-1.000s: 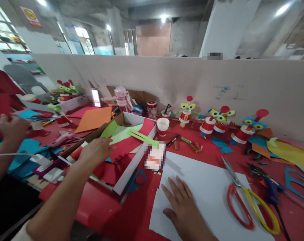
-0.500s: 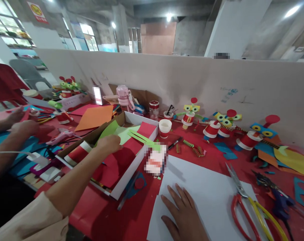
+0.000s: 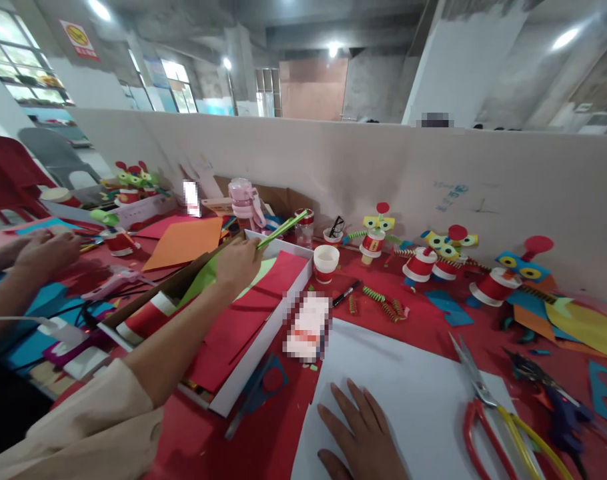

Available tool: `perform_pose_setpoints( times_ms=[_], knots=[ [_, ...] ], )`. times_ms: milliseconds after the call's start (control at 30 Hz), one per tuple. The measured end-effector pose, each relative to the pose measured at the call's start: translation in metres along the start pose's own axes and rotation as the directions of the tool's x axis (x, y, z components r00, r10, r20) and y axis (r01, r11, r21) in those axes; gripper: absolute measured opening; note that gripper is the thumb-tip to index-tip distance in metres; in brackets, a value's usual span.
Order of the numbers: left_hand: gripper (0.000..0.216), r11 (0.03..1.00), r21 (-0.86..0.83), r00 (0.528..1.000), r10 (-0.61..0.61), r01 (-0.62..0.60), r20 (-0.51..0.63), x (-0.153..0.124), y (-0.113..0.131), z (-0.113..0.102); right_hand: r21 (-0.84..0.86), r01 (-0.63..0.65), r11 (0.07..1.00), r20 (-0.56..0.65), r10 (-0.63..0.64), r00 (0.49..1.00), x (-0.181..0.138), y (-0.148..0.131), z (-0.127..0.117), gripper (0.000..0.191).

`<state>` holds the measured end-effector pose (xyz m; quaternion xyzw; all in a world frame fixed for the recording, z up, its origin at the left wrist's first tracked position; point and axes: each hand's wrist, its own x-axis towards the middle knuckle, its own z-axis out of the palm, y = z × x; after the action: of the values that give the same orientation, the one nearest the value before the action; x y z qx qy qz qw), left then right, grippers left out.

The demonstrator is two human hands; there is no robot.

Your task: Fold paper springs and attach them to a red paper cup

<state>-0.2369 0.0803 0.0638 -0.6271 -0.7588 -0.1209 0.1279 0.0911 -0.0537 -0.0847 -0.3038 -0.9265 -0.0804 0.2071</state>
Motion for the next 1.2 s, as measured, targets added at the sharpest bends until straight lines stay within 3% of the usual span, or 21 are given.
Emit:
perform_pose_setpoints(
  times_ms=[67,233,300,333,400,433,533,600,633,700,800,867,967,1033,1133,1200],
  knots=[
    [0.035,1.0,-0.018,1.0,0.018,-0.017,0.013,0.0,0.001,-0.002,-0.01,-0.015,1.0,-0.048,0.015,0.999,0.0,-0.001,0.003,0.051],
    [0.02,0.961,-0.109,0.958,0.266,-0.255,0.104,-0.008,0.019,0.013,0.014,-0.039,0.999,-0.059,0.04,0.997,-0.001,-0.001,0.006,0.048],
    [0.013,0.932,-0.327,0.973,0.201,-0.156,0.109,-0.007,0.024,0.014,0.019,-0.036,0.999,-0.036,0.036,0.999,-0.003,0.0,0.009,0.05],
    [0.011,0.87,-0.49,0.987,0.114,-0.046,0.11,-0.004,0.026,0.012,0.02,-0.04,0.999,-0.023,0.041,0.999,-0.004,0.0,0.011,0.05],
    [0.022,0.626,-0.767,0.989,-0.068,0.144,0.13,0.003,0.028,0.005,0.031,-0.058,0.998,0.006,0.058,0.998,-0.006,0.0,0.014,0.051],
    [0.027,0.514,-0.838,0.982,-0.13,0.183,0.134,0.007,0.029,-0.001,0.04,-0.068,0.997,0.021,0.067,0.998,-0.007,0.0,0.016,0.051],
    [0.031,0.31,-0.94,0.975,-0.208,0.142,0.079,0.023,0.035,-0.021,0.078,-0.075,0.994,0.075,0.069,0.995,-0.007,-0.001,0.015,0.051],
    [0.025,-0.04,-0.998,0.971,-0.232,0.047,0.055,0.034,0.043,-0.033,0.098,-0.086,0.991,0.102,0.076,0.992,-0.006,-0.002,0.013,0.05],
    [0.025,-0.144,-0.99,0.973,-0.226,0.006,0.038,0.039,0.047,-0.038,0.105,-0.09,0.99,0.112,0.078,0.991,-0.006,-0.003,0.012,0.05],
    [0.027,-0.243,-0.969,0.968,-0.252,-0.051,0.013,0.051,0.057,-0.046,0.107,-0.091,0.99,0.112,0.079,0.991,-0.006,-0.004,0.012,0.053],
    [0.032,-0.235,-0.95,0.932,-0.342,-0.207,-0.118,0.069,0.075,-0.048,0.077,-0.066,0.995,0.051,0.063,0.997,-0.009,-0.001,0.019,0.059],
    [0.036,-0.198,-0.95,0.921,-0.354,-0.242,-0.161,0.08,0.088,-0.044,0.049,-0.026,0.998,0.019,0.025,1.0,-0.013,0.004,0.028,0.059],
    [0.037,-0.123,-0.988,0.953,-0.297,-0.095,-0.054,0.092,0.108,-0.027,0.038,0.044,0.998,0.041,-0.045,0.998,-0.015,0.011,0.038,0.057],
    [0.028,-0.049,-0.997,0.967,-0.246,0.053,0.063,0.095,0.12,-0.009,0.047,-0.002,0.999,0.054,0.0,0.999,-0.014,0.012,0.039,0.054],
    [0.007,0.032,-0.979,0.963,-0.189,0.2,0.19,0.089,0.125,0.017,0.078,-0.089,0.993,0.098,0.081,0.992,-0.008,0.004,0.024,0.048],
    [0.011,0.113,-0.952,0.949,-0.174,0.283,0.262,0.079,0.116,0.026,0.131,-0.119,0.984,0.175,0.095,0.98,-0.002,-0.002,0.006,0.048]
  ],
)
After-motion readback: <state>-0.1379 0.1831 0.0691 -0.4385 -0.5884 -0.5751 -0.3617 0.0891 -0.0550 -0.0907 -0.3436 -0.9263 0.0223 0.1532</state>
